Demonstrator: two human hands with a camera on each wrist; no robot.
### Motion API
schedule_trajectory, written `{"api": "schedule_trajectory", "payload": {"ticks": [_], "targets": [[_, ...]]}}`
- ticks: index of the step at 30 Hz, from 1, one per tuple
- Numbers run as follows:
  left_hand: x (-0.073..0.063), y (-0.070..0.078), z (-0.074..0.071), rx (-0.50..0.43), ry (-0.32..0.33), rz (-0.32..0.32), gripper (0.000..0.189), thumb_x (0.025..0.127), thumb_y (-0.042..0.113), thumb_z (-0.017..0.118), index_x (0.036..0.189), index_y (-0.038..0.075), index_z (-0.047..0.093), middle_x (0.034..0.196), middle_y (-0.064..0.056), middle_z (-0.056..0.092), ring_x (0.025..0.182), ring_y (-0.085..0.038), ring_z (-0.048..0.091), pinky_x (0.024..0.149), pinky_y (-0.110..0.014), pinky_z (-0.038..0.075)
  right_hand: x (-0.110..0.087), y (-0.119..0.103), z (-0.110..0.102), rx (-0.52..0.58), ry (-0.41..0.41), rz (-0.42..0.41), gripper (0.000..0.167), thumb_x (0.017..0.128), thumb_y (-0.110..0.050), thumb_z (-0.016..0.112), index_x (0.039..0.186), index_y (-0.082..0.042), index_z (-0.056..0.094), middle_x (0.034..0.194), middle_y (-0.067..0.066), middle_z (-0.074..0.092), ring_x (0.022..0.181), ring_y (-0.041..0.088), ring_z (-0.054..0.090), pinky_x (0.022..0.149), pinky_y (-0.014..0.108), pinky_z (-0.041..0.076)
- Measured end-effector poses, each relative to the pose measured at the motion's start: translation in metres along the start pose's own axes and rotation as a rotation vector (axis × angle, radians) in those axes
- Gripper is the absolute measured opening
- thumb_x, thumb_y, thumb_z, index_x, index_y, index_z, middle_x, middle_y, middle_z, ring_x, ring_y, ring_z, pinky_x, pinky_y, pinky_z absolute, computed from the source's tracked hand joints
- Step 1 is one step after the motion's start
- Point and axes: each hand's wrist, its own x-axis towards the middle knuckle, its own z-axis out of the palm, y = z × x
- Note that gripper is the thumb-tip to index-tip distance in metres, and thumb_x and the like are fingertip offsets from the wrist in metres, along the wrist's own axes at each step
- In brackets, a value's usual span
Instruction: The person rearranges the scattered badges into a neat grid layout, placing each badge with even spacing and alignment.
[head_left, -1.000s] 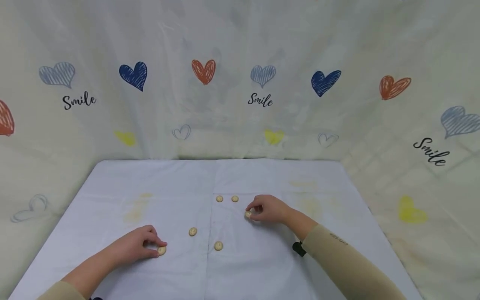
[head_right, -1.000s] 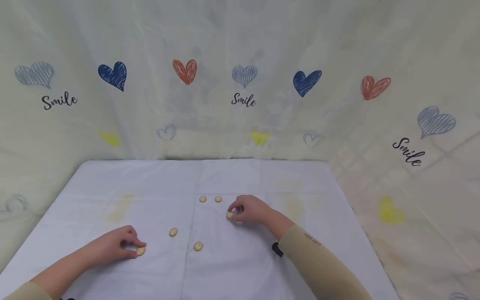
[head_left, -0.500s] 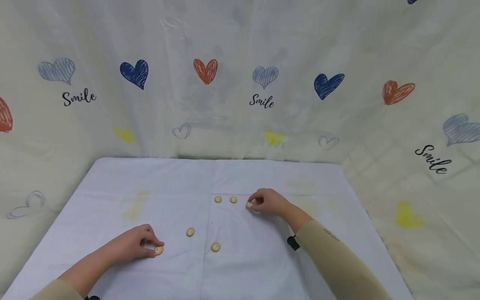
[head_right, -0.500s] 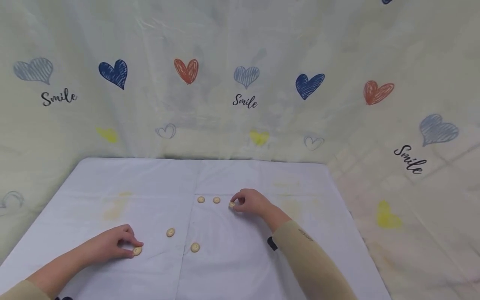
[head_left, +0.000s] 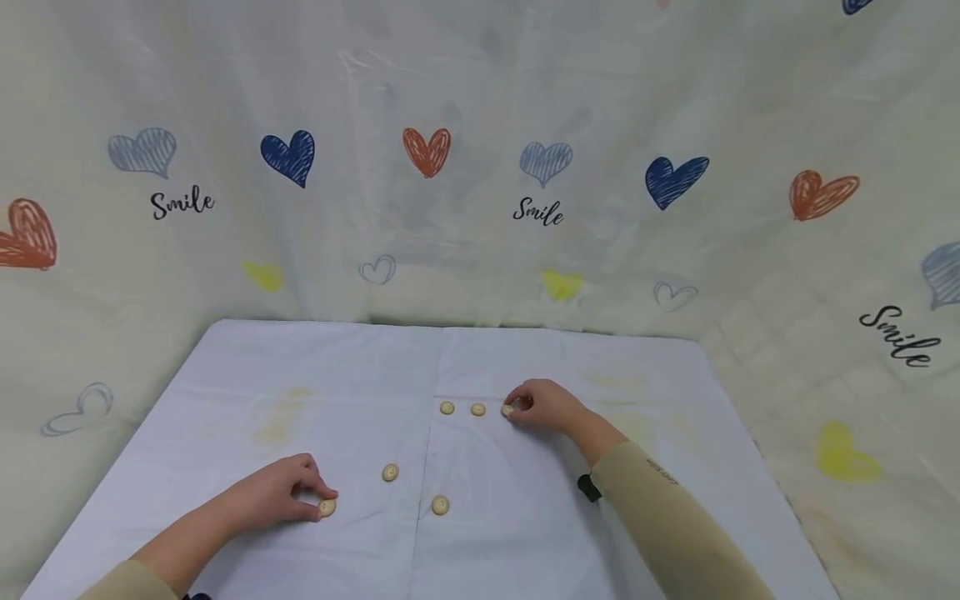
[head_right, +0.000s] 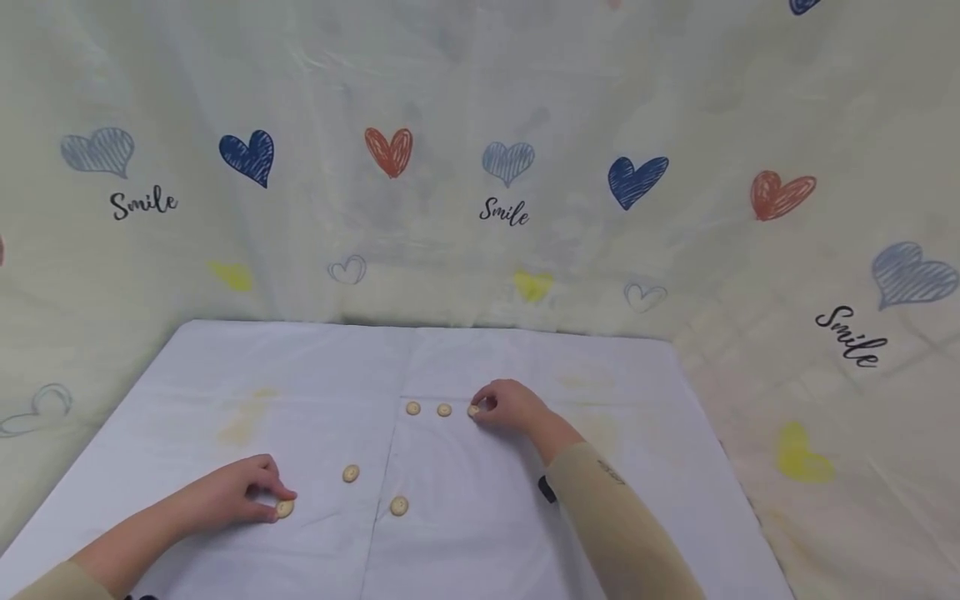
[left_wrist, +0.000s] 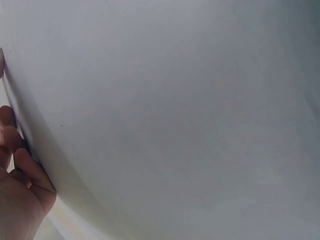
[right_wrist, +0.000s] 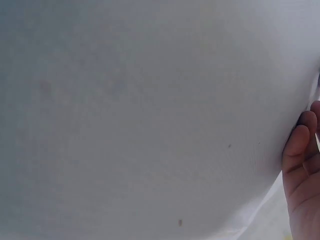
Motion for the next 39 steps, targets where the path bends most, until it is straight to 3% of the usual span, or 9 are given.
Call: {"api": "schedule_trajectory", "payload": {"ticks": [17,25,32,39], "targets": [[0.002,0.004,0.002,0.02,0.012,-0.014,0.024,0.08,0.033,0.082,0.104,0.027,0.078,0.093,0.01,0.054,0.084,-0.005,0.049,0.072,-0.026,0.042,-0.011,0.007,-0.005,-0.042,0.007,0.056,0.024,0.086,-0.03,0.078,0.11,-0.026,0.077,0.079,-0.006,0.057,0.076,0.012,0.05,0.073,0.032,0.041],[0.004,0.0,0.004,0.032,0.018,-0.04,0.023,0.08,0.034,0.082,0.102,0.03,0.078,0.092,0.011,0.054,0.082,-0.006,0.048,0.071,-0.026,0.041,-0.018,0.003,-0.005,0.017,0.014,0.053,0.029,0.086,-0.028,0.079,0.114,-0.026,0.076,0.079,-0.007,0.059,0.072,0.013,0.052,0.066,0.03,0.044],[0.003,0.002,0.002,0.026,0.017,-0.032,0.023,0.08,0.033,0.082,0.103,0.03,0.078,0.093,0.01,0.054,0.083,-0.006,0.049,0.072,-0.026,0.042,-0.03,-0.014,-0.001,0.133,-0.034,-0.046,0.033,0.084,-0.029,0.081,0.116,-0.022,0.076,0.081,-0.006,0.061,0.076,0.013,0.054,0.069,0.03,0.046],[-0.002,0.001,0.003,0.025,0.023,-0.044,0.023,0.079,0.032,0.082,0.102,0.028,0.078,0.093,0.01,0.054,0.083,-0.006,0.048,0.072,-0.026,0.042,-0.037,-0.045,0.017,0.076,-0.132,-0.156,0.03,0.084,-0.027,0.081,0.113,-0.023,0.077,0.08,-0.01,0.06,0.077,0.008,0.054,0.072,0.026,0.047]]}}
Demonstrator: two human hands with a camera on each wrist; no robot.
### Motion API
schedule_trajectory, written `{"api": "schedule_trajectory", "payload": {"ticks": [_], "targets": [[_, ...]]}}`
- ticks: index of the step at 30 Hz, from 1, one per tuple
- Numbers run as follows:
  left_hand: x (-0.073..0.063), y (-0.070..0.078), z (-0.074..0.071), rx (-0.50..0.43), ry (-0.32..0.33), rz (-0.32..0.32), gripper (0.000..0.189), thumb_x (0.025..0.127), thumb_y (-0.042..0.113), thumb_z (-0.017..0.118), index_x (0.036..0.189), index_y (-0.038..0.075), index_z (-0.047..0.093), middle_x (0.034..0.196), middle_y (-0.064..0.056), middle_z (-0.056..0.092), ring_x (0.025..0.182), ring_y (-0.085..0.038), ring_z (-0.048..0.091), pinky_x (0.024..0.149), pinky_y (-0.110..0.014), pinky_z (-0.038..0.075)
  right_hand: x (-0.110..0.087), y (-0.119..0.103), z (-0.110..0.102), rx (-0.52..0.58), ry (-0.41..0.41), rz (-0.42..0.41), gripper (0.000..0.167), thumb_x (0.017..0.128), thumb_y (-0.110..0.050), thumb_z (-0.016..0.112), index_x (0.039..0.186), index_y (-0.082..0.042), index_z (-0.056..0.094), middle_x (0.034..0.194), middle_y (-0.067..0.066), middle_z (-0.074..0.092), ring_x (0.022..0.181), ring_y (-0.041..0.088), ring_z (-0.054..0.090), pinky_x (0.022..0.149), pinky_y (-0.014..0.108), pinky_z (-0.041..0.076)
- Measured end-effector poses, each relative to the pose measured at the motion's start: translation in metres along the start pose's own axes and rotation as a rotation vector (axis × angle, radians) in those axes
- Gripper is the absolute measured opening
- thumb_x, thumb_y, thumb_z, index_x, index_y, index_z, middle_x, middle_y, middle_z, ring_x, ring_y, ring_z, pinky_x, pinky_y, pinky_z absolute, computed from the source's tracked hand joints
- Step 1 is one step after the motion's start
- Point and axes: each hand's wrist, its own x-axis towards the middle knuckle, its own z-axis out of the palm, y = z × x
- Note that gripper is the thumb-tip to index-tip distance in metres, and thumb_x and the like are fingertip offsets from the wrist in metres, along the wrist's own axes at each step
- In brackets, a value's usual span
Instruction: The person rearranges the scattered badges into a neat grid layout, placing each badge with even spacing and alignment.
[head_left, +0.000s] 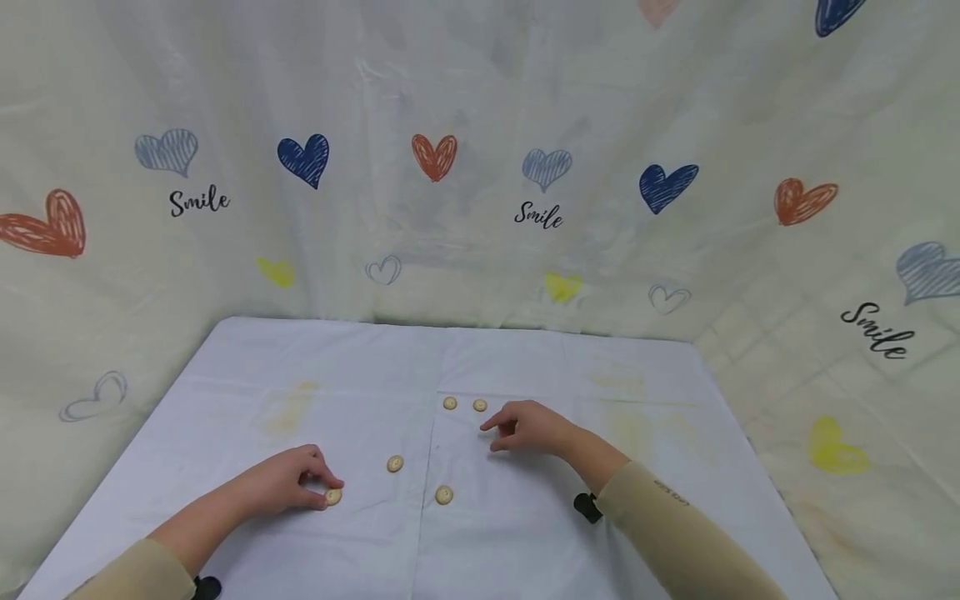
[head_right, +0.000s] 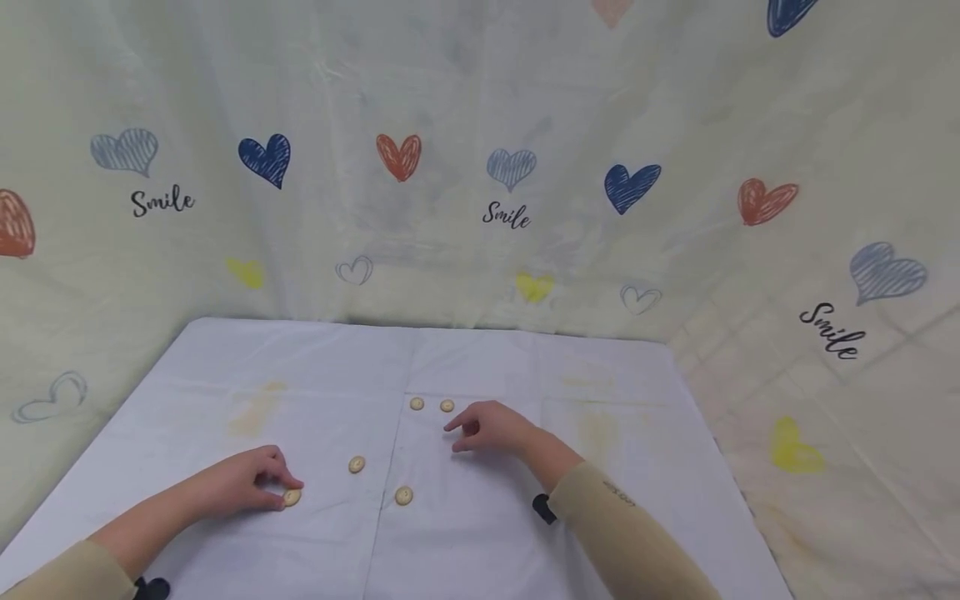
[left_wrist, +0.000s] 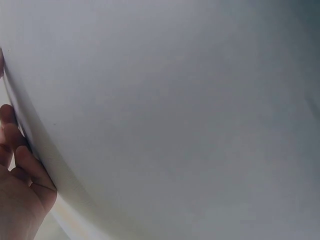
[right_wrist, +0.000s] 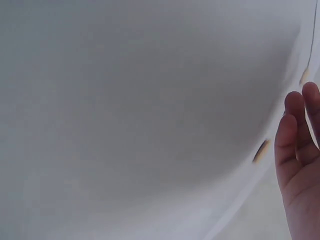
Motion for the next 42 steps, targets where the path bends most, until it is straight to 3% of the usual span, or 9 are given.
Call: {"api": "schedule_trajectory", "payload": {"ticks": [10,23,32,42], "targets": [[-0.002,-0.001,-0.001,0.0,0.006,0.002,0.023,0.08,0.032,0.082,0.102,0.029,0.078,0.094,0.009,0.055,0.083,-0.006,0.048,0.073,-0.026,0.042,0.005,-0.04,0.031,-0.043,-0.148,-0.128,0.03,0.082,-0.03,0.082,0.112,-0.03,0.077,0.078,-0.015,0.059,0.075,0.002,0.053,0.072,0.02,0.045],[-0.001,-0.001,0.0,0.001,0.002,-0.007,0.023,0.08,0.032,0.082,0.102,0.03,0.077,0.094,0.009,0.055,0.083,-0.007,0.048,0.073,-0.027,0.042,0.013,-0.057,0.048,-0.152,-0.213,-0.228,0.03,0.081,-0.034,0.082,0.111,-0.033,0.077,0.08,-0.017,0.057,0.075,-0.002,0.049,0.07,0.017,0.041],[-0.001,0.002,0.0,-0.003,-0.001,-0.004,0.021,0.08,0.031,0.083,0.1,0.029,0.078,0.093,0.009,0.055,0.085,-0.006,0.05,0.074,-0.027,0.043,0.012,-0.06,0.053,-0.296,-0.219,-0.313,0.03,0.083,-0.036,0.081,0.112,-0.035,0.077,0.084,-0.022,0.055,0.073,-0.003,0.047,0.068,0.015,0.039],[0.0,0.0,0.003,-0.021,0.006,0.02,0.022,0.08,0.031,0.082,0.102,0.028,0.078,0.093,0.008,0.055,0.083,-0.006,0.049,0.073,-0.026,0.043,0.011,-0.056,0.055,-0.319,-0.192,-0.339,0.025,0.085,-0.035,0.08,0.11,-0.034,0.078,0.088,-0.023,0.057,0.076,-0.004,0.047,0.069,0.014,0.039]]}}
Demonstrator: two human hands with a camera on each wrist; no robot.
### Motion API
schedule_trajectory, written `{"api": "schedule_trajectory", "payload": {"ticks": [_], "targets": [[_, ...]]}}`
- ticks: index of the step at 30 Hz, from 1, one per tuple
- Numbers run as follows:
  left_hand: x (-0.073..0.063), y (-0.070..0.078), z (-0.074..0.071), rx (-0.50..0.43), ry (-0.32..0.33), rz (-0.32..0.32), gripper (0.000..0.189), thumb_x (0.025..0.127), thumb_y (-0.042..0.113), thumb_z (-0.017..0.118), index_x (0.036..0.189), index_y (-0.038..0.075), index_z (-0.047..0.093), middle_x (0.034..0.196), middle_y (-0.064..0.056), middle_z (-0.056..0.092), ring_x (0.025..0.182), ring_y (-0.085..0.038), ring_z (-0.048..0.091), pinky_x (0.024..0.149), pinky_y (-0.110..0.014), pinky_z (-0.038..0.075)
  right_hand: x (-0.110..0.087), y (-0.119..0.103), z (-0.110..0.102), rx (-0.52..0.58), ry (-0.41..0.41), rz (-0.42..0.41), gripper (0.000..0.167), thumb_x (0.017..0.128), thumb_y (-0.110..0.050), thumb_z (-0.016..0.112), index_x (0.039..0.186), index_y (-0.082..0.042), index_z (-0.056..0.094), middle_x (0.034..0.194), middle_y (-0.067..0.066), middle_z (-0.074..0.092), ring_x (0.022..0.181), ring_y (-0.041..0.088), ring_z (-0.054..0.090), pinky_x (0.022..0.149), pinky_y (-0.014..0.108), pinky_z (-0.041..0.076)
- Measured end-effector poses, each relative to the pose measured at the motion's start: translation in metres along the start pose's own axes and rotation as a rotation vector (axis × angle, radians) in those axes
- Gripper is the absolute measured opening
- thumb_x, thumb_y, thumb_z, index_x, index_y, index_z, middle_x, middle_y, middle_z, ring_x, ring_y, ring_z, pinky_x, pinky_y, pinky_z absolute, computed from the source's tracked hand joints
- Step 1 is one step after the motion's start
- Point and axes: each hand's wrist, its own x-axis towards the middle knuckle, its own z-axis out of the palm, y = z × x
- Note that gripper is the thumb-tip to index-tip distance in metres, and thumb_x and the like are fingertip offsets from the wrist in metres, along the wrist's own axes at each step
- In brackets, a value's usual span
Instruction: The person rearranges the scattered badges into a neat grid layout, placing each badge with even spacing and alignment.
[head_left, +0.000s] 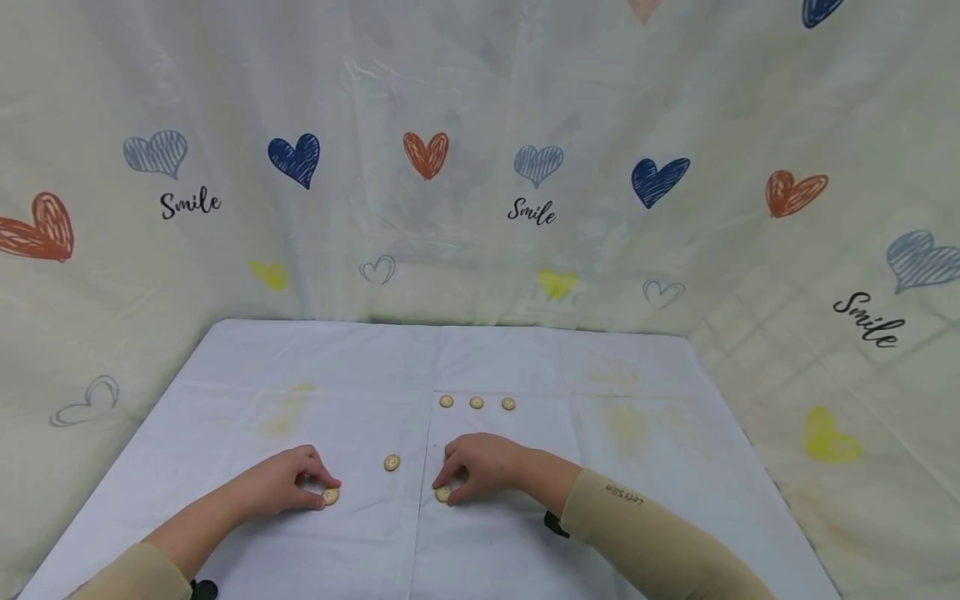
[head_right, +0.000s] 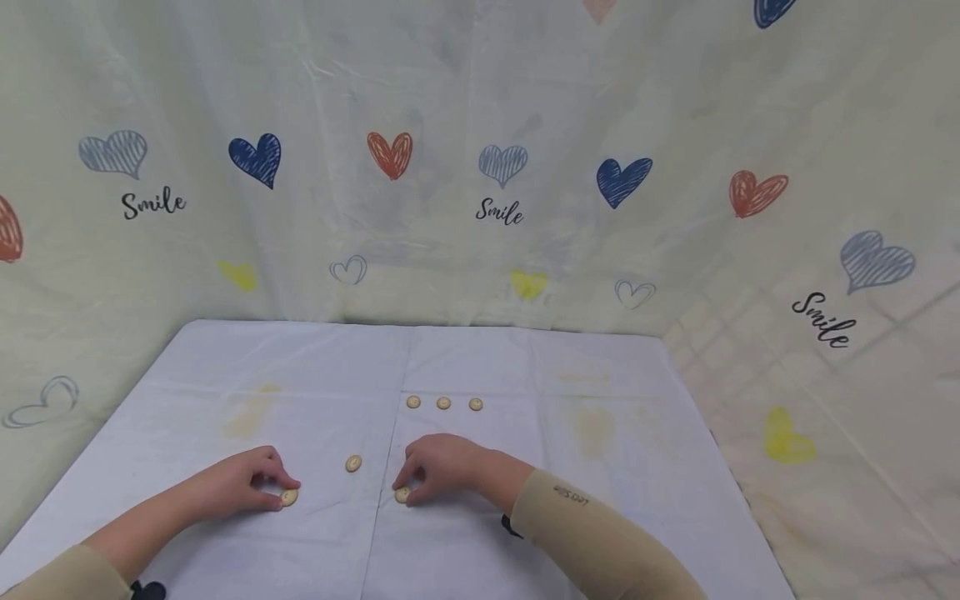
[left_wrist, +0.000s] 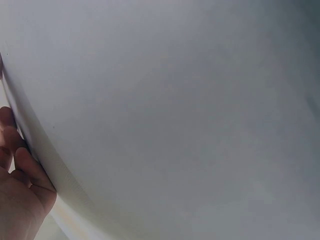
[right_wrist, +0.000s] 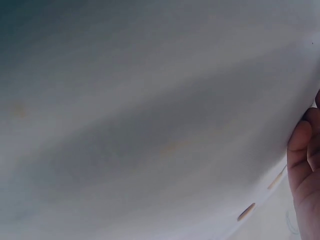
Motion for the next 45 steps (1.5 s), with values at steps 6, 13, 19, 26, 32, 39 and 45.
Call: {"api": "schedule_trajectory", "payload": {"ticks": [6,13,19,26,32,39,45], "targets": [[0.0,-0.001,0.001,-0.009,-0.004,-0.002,0.022,0.081,0.031,0.082,0.102,0.028,0.078,0.093,0.008,0.055,0.082,-0.006,0.049,0.072,-0.026,0.043,-0.002,0.002,0.0,0.001,0.002,0.005,0.025,0.085,-0.035,0.079,0.11,-0.034,0.077,0.088,-0.024,0.057,0.076,-0.004,0.047,0.069,0.014,0.039],[0.002,-0.001,0.002,-0.005,-0.005,-0.006,0.023,0.081,0.031,0.082,0.103,0.028,0.078,0.094,0.008,0.055,0.082,-0.006,0.049,0.072,-0.026,0.043,-0.004,0.0,-0.001,-0.073,-0.022,0.003,0.028,0.086,-0.038,0.078,0.113,-0.034,0.076,0.086,-0.022,0.056,0.075,-0.002,0.046,0.068,0.015,0.037],[0.001,-0.002,0.002,-0.011,-0.003,-0.009,0.022,0.08,0.032,0.082,0.102,0.029,0.078,0.094,0.007,0.055,0.084,-0.006,0.05,0.073,-0.026,0.043,-0.005,0.0,-0.001,-0.047,-0.007,0.002,0.023,0.087,-0.035,0.077,0.109,-0.03,0.077,0.084,-0.021,0.055,0.076,-0.003,0.047,0.07,0.015,0.038],[-0.003,-0.009,0.004,-0.005,-0.008,-0.018,0.022,0.08,0.032,0.082,0.102,0.028,0.078,0.093,0.008,0.055,0.082,-0.006,0.049,0.071,-0.025,0.042,-0.009,0.004,0.002,0.067,0.06,0.038,0.019,0.086,-0.032,0.077,0.105,-0.03,0.075,0.084,-0.019,0.054,0.077,-0.003,0.049,0.072,0.015,0.041],[-0.002,-0.006,0.003,-0.005,-0.009,-0.02,0.022,0.081,0.035,0.081,0.102,0.03,0.078,0.094,0.009,0.055,0.083,-0.005,0.05,0.072,-0.025,0.043,-0.016,0.012,-0.008,0.123,0.1,0.146,0.021,0.086,-0.032,0.078,0.107,-0.033,0.076,0.084,-0.019,0.056,0.08,0.0,0.052,0.075,0.019,0.044],[-0.002,-0.003,0.002,0.002,0.0,0.003,0.023,0.081,0.032,0.082,0.103,0.028,0.078,0.094,0.009,0.055,0.082,-0.005,0.049,0.072,-0.025,0.042,-0.03,0.033,-0.02,0.187,0.149,0.248,0.02,0.086,-0.033,0.077,0.107,-0.033,0.077,0.085,-0.017,0.058,0.082,0.003,0.054,0.076,0.024,0.046],[0.0,-0.002,0.002,-0.004,-0.001,-0.005,0.023,0.081,0.033,0.082,0.103,0.028,0.078,0.094,0.009,0.055,0.082,-0.005,0.049,0.071,-0.025,0.042,-0.049,0.063,-0.029,0.202,0.212,0.347,0.017,0.087,-0.032,0.076,0.105,-0.031,0.076,0.083,-0.014,0.058,0.079,0.007,0.055,0.074,0.028,0.047]]}}
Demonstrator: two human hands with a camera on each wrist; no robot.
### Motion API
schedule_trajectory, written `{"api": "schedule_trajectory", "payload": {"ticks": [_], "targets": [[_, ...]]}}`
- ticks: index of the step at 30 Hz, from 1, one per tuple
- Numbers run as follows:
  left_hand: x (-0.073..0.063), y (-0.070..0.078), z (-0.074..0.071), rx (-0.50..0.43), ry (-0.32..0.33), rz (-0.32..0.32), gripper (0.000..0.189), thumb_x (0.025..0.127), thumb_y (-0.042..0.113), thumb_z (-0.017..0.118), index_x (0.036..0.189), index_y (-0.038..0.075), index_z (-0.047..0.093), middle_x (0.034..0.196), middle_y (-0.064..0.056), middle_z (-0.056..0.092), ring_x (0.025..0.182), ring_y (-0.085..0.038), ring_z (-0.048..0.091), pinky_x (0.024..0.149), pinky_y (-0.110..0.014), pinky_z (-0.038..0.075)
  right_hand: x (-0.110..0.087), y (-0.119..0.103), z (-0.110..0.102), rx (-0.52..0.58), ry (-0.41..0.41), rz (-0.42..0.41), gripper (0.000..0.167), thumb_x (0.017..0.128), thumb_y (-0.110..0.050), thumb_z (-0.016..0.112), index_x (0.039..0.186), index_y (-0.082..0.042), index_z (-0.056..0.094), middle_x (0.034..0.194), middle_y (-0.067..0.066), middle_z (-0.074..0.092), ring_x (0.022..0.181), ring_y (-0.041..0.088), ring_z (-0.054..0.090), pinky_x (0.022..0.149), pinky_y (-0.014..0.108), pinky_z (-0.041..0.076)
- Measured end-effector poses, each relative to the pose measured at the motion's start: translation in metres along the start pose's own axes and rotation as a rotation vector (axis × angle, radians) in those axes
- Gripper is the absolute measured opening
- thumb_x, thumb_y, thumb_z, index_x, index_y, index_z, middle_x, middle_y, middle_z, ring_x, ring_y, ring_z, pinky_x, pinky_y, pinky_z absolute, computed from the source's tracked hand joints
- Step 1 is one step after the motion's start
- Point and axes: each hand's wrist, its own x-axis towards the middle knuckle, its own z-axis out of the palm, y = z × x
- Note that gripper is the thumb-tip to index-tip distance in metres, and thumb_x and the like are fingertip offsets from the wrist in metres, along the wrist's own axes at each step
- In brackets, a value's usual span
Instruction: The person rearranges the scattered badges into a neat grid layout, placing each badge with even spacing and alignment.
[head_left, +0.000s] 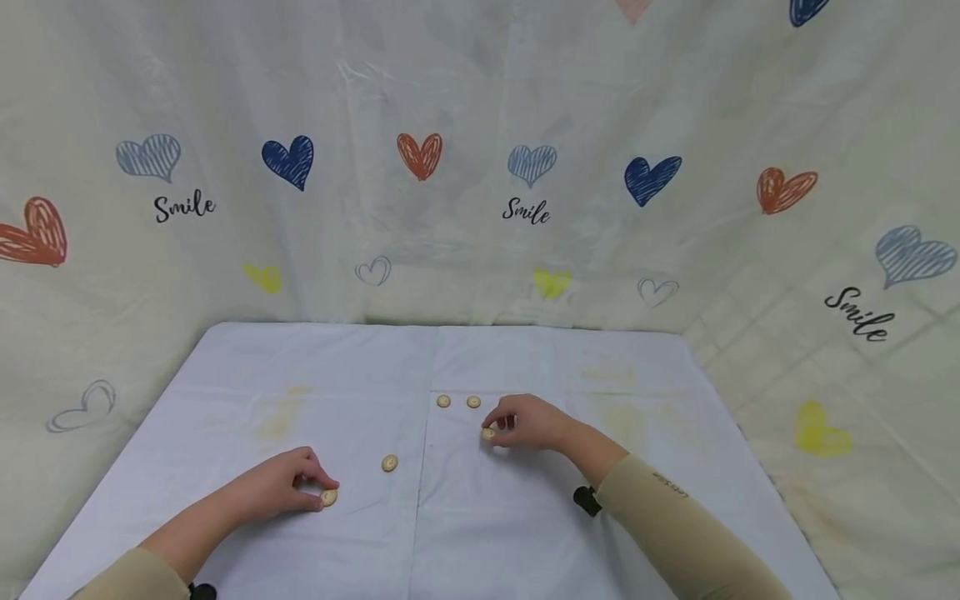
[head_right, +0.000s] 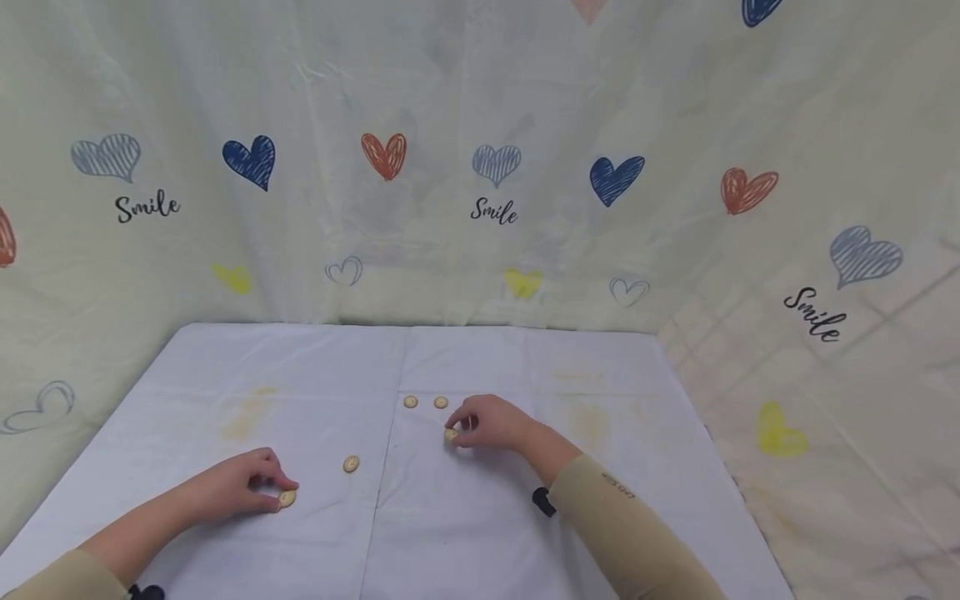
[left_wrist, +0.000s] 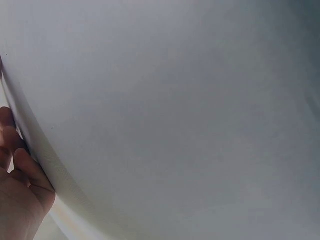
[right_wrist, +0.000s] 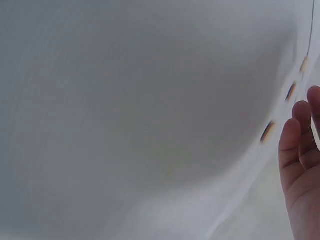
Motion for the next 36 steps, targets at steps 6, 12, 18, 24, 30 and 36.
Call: {"api": "schedule_trajectory", "payload": {"ticks": [6,12,18,24,30,36], "targets": [[0.0,0.001,-0.001,0.01,0.002,-0.005,0.023,0.08,0.033,0.082,0.103,0.028,0.078,0.094,0.009,0.055,0.082,-0.006,0.049,0.071,-0.025,0.042,-0.006,0.024,-0.015,0.0,0.039,0.085,0.016,0.087,-0.027,0.078,0.103,-0.028,0.076,0.082,-0.01,0.058,0.078,0.009,0.054,0.073,0.029,0.047],[0.0,0.003,-0.002,0.012,0.0,-0.008,0.023,0.08,0.033,0.082,0.102,0.028,0.078,0.093,0.008,0.055,0.081,-0.006,0.048,0.071,-0.026,0.042,-0.007,0.032,-0.017,-0.018,0.017,0.144,0.015,0.086,-0.027,0.078,0.101,-0.028,0.077,0.081,-0.01,0.059,0.078,0.009,0.053,0.073,0.03,0.046],[-0.001,0.003,-0.001,0.003,0.0,0.002,0.023,0.081,0.032,0.082,0.103,0.027,0.078,0.094,0.008,0.055,0.082,-0.005,0.049,0.072,-0.026,0.042,-0.005,0.036,-0.013,-0.067,0.007,0.132,0.019,0.085,-0.028,0.08,0.104,-0.027,0.078,0.079,-0.012,0.058,0.074,0.007,0.052,0.072,0.028,0.045],[-0.001,0.004,-0.001,-0.004,0.004,0.001,0.023,0.081,0.031,0.082,0.103,0.027,0.078,0.094,0.007,0.055,0.082,-0.006,0.048,0.071,-0.026,0.041,-0.003,0.033,-0.012,-0.11,0.005,0.101,0.024,0.085,-0.029,0.079,0.109,-0.025,0.078,0.077,-0.012,0.056,0.071,0.007,0.051,0.07,0.028,0.044],[-0.002,0.006,-0.001,-0.005,0.004,-0.001,0.023,0.081,0.031,0.082,0.103,0.026,0.078,0.094,0.007,0.055,0.081,-0.006,0.048,0.071,-0.026,0.041,-0.002,0.032,-0.012,-0.128,-0.004,0.091,0.025,0.086,-0.03,0.078,0.111,-0.025,0.077,0.077,-0.012,0.055,0.072,0.006,0.05,0.07,0.028,0.043],[-0.002,0.005,-0.001,0.0,0.005,0.004,0.023,0.081,0.03,0.082,0.103,0.025,0.078,0.094,0.007,0.055,0.081,-0.006,0.048,0.07,-0.026,0.041,-0.002,0.027,-0.016,-0.1,-0.002,0.092,0.026,0.086,-0.03,0.079,0.111,-0.024,0.078,0.076,-0.01,0.056,0.071,0.008,0.051,0.07,0.029,0.044]]}}
